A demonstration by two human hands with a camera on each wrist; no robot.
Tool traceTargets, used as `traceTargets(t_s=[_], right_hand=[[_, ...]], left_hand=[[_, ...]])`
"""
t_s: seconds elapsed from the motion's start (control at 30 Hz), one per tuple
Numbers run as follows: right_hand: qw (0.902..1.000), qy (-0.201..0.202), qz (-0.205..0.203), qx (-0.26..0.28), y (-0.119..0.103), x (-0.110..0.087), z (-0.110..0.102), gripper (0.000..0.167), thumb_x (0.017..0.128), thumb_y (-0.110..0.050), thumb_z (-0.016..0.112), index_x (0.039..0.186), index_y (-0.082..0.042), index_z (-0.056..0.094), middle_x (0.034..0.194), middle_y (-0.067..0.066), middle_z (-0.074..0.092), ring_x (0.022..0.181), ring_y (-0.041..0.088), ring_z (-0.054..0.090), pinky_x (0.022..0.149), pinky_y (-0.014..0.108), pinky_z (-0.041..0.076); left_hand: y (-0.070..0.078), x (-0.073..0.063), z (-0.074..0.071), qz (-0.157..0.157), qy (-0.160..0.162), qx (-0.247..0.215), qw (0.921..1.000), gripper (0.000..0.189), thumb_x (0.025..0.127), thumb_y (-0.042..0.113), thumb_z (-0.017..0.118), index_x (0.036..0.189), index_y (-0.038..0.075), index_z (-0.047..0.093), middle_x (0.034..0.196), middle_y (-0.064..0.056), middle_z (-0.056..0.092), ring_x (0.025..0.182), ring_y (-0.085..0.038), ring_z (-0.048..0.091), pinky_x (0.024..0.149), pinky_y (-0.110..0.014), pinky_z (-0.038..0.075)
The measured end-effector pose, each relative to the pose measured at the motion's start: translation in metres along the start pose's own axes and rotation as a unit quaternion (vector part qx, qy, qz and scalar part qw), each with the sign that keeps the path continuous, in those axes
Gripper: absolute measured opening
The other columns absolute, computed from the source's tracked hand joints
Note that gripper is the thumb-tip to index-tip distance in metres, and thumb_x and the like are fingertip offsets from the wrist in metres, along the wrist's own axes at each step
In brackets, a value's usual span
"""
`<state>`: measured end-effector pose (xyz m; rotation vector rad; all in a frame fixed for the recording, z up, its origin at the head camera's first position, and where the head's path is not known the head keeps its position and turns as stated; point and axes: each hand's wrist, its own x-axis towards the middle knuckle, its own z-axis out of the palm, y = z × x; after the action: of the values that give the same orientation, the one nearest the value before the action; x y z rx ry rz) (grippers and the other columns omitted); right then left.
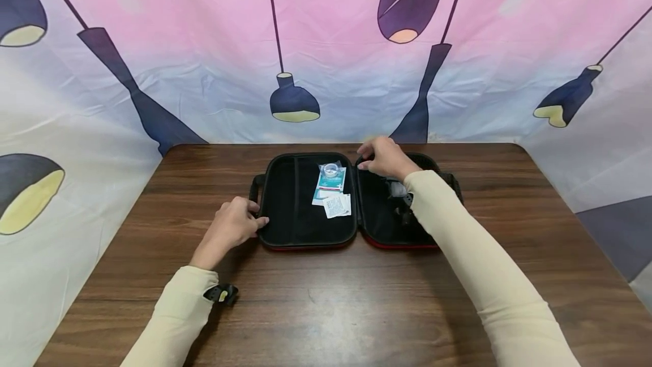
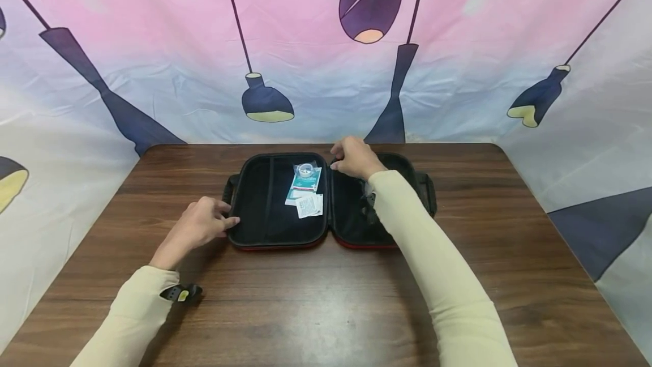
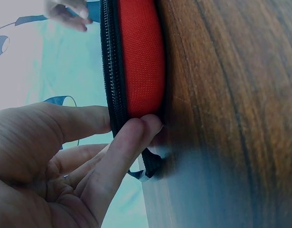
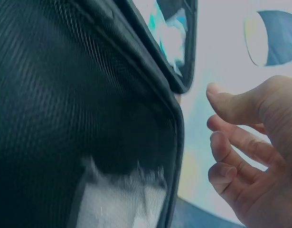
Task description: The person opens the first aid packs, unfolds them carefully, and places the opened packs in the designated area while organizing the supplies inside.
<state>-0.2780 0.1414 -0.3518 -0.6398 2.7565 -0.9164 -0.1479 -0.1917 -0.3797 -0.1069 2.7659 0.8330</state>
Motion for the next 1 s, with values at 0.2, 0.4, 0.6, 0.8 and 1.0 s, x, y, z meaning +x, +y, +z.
traceTargets(t_s=[0.2, 0.4, 0.6, 0.8, 1.0], right_hand=[[0.9999, -0.007, 0.012, -0.004, -0.011, 0.015, 0.022, 0.042, 0.096, -0.011, 0.071, 0.135, 0.0, 0.062, 0.129, 0.017, 0.063, 0.121, 0.032, 0.058, 0.101, 0.048, 0.048], [0.999, -0.002, 0.024, -0.038, -0.019, 0.025, 0.041, 0.045, 0.096, -0.016, 0.072, 0.138, -0.004, 0.061, 0.135, 0.016, 0.061, 0.123, 0.032, 0.058, 0.1, 0.048, 0.049], [0.9982, -0.014, 0.031, -0.05, -0.023, 0.028, 0.052, 0.044, 0.096, -0.015, 0.072, 0.137, -0.005, 0.062, 0.127, 0.015, 0.064, 0.11, 0.029, 0.064, 0.09, 0.045, 0.053], [0.998, -0.021, 0.034, -0.048, -0.027, 0.03, 0.057, 0.045, 0.094, -0.017, 0.074, 0.136, -0.004, 0.063, 0.115, 0.012, 0.069, 0.102, 0.026, 0.066, 0.087, 0.043, 0.054], [0.9965, -0.028, 0.049, -0.062, -0.031, 0.035, 0.06, 0.048, 0.095, -0.021, 0.075, 0.138, -0.005, 0.061, 0.113, 0.01, 0.069, 0.099, 0.024, 0.066, 0.083, 0.041, 0.054]], left_hand=[[0.002, 0.001, 0.0, 0.003, 0.004, 0.007, 1.0, 0.051, 0.098, 0.02, 0.069, 0.136, -0.011, 0.057, 0.073, -0.004, 0.068, 0.066, -0.014, 0.07, 0.066, -0.034, 0.052], [0.004, 0.001, 0.001, 0.009, 0.007, 0.012, 0.9999, 0.05, 0.098, 0.02, 0.069, 0.136, -0.011, 0.057, 0.069, -0.003, 0.067, 0.065, -0.014, 0.07, 0.068, -0.035, 0.052], [0.003, 0.002, 0.002, 0.014, 0.007, 0.012, 0.9998, 0.049, 0.098, 0.019, 0.069, 0.135, -0.011, 0.058, 0.068, -0.003, 0.067, 0.066, -0.013, 0.071, 0.07, -0.037, 0.054], [0.001, 0.002, 0.002, 0.015, 0.008, 0.01, 0.9998, 0.049, 0.098, 0.019, 0.069, 0.134, -0.011, 0.058, 0.069, -0.002, 0.067, 0.065, -0.014, 0.071, 0.07, -0.037, 0.054], [-0.001, 0.003, 0.0, 0.013, 0.013, 0.016, 0.9997, 0.049, 0.098, 0.019, 0.069, 0.134, -0.011, 0.058, 0.068, -0.002, 0.067, 0.064, -0.013, 0.07, 0.073, -0.039, 0.053]])
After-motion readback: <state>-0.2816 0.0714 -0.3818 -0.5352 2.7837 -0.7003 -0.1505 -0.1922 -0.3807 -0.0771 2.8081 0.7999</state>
